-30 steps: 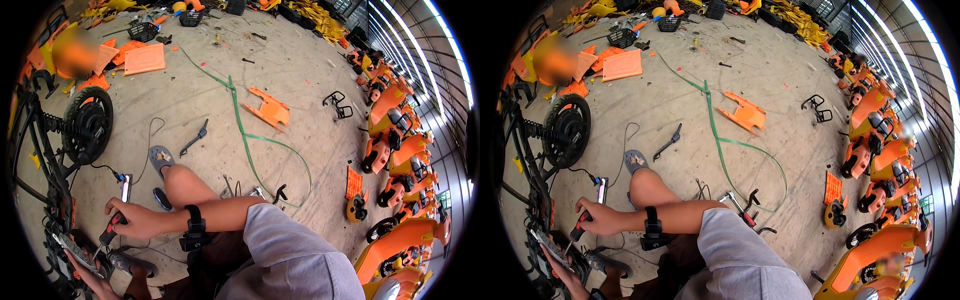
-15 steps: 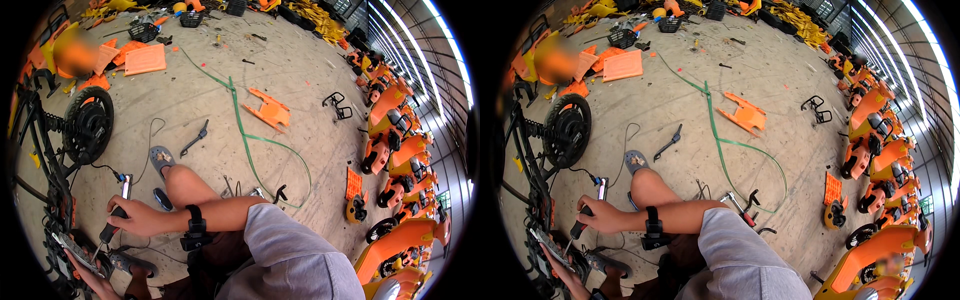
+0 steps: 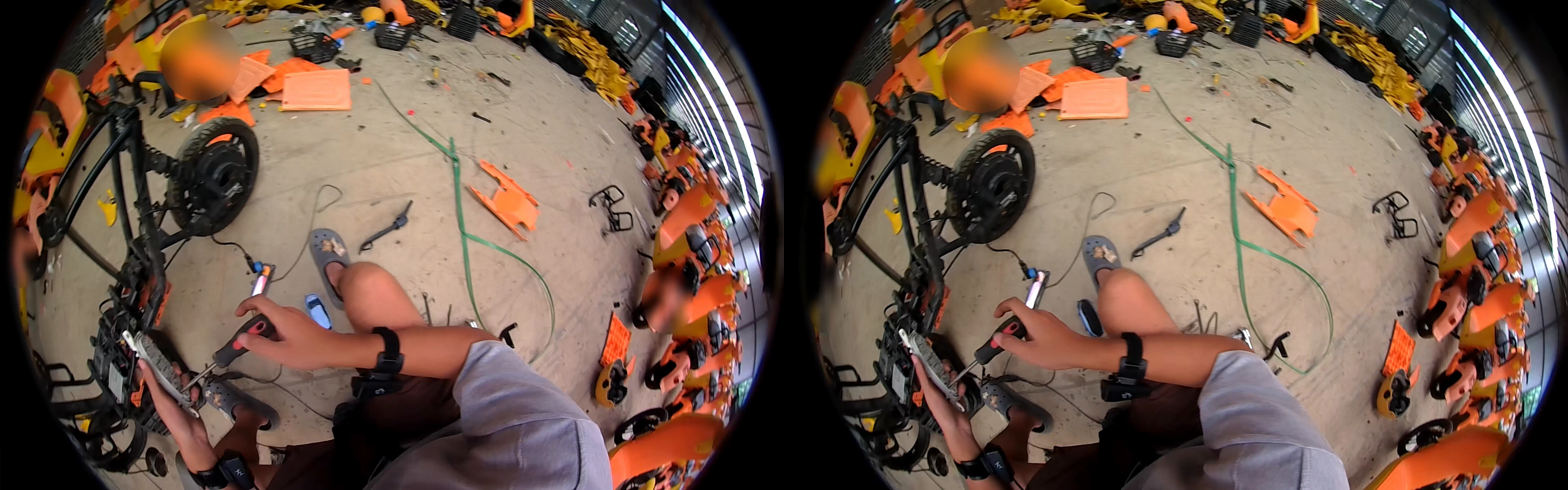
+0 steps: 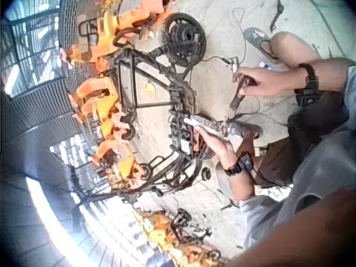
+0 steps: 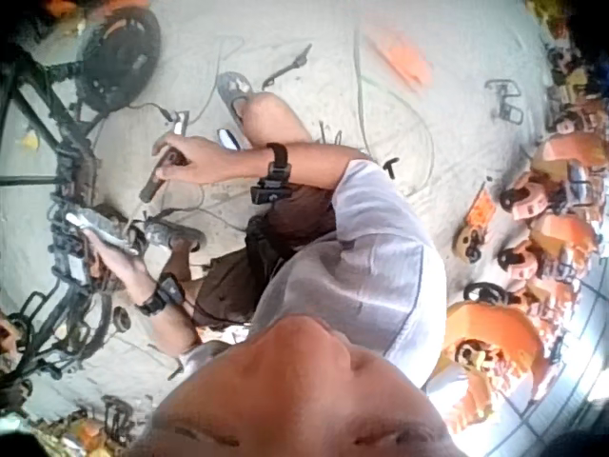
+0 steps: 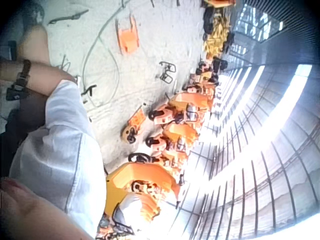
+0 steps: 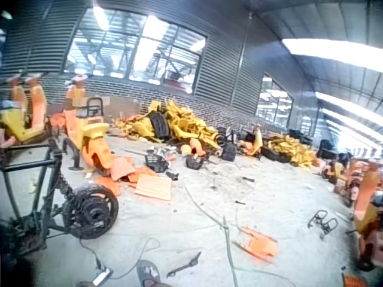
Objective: The person sits on the floor and uses a screwdriver to remove screws from a white plastic scooter part. They repeatedly unscrew fasteners and hold the part while working in a workshop filled with disassembled scooters.
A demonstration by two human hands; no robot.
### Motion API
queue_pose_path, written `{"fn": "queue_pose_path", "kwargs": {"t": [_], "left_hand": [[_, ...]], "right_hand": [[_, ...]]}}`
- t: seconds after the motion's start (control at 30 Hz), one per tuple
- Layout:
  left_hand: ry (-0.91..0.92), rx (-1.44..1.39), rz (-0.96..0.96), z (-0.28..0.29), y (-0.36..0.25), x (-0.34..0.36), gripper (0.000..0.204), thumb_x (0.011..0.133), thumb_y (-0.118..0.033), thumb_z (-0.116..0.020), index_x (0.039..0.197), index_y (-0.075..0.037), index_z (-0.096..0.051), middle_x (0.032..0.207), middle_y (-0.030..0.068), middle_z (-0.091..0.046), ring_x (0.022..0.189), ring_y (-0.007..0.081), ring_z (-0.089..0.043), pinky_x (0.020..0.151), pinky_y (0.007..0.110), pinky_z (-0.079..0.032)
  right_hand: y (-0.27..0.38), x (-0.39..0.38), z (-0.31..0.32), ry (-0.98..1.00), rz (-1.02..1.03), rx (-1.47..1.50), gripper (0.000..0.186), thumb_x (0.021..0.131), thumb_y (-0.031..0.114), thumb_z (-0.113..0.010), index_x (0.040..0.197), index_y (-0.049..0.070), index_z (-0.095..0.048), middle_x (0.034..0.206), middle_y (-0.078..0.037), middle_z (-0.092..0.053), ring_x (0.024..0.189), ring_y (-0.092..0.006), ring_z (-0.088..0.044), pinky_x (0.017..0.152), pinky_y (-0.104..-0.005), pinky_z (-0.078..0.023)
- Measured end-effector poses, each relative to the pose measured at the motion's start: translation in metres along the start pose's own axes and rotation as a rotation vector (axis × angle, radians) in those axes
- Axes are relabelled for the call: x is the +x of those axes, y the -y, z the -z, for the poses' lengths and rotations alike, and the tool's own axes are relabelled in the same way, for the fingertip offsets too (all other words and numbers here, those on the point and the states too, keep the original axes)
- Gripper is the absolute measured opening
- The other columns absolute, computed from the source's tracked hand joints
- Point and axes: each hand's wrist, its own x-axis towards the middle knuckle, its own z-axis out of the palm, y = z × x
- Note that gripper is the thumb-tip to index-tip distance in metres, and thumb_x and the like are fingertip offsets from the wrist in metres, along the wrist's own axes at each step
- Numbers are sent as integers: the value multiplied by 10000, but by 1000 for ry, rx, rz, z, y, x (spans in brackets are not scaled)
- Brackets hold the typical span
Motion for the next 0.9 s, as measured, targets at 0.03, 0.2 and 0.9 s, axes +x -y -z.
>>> {"fn": "queue_pose_path", "kwargs": {"t": [0.03, 0.2, 0.9], "left_hand": [[33, -23, 3, 0, -2, 1, 486, 961, -610, -526, 1195, -186, -554, 781, -30, -547, 633, 56, -492, 453, 204, -332], [71, -81, -11, 4, 2, 5, 435, 989, -573, -500, 1088, -154, -562, 751, -13, -531, 596, 71, -487, 425, 213, -334], [66, 6, -94, 7, 3, -1, 396, 1006, -530, -485, 1062, -143, -541, 765, -1, -548, 603, 76, -513, 450, 218, -374]], "right_hand": [[-4, -1, -1, 6, 17, -16, 399, 947, 273, -648, 1237, 79, -454, 905, -131, -705, 740, -191, -635, 670, -322, -491], [0, 0, 1, 52, -100, -29, 469, 936, 203, -643, 1326, 90, -409, 937, -83, -676, 702, -142, -578, 634, -295, -463], [-6, -2, 1, 59, -136, 19, 414, 958, 66, -616, 1323, 70, -421, 985, -22, -534, 828, -51, -544, 686, -205, -441]]}}
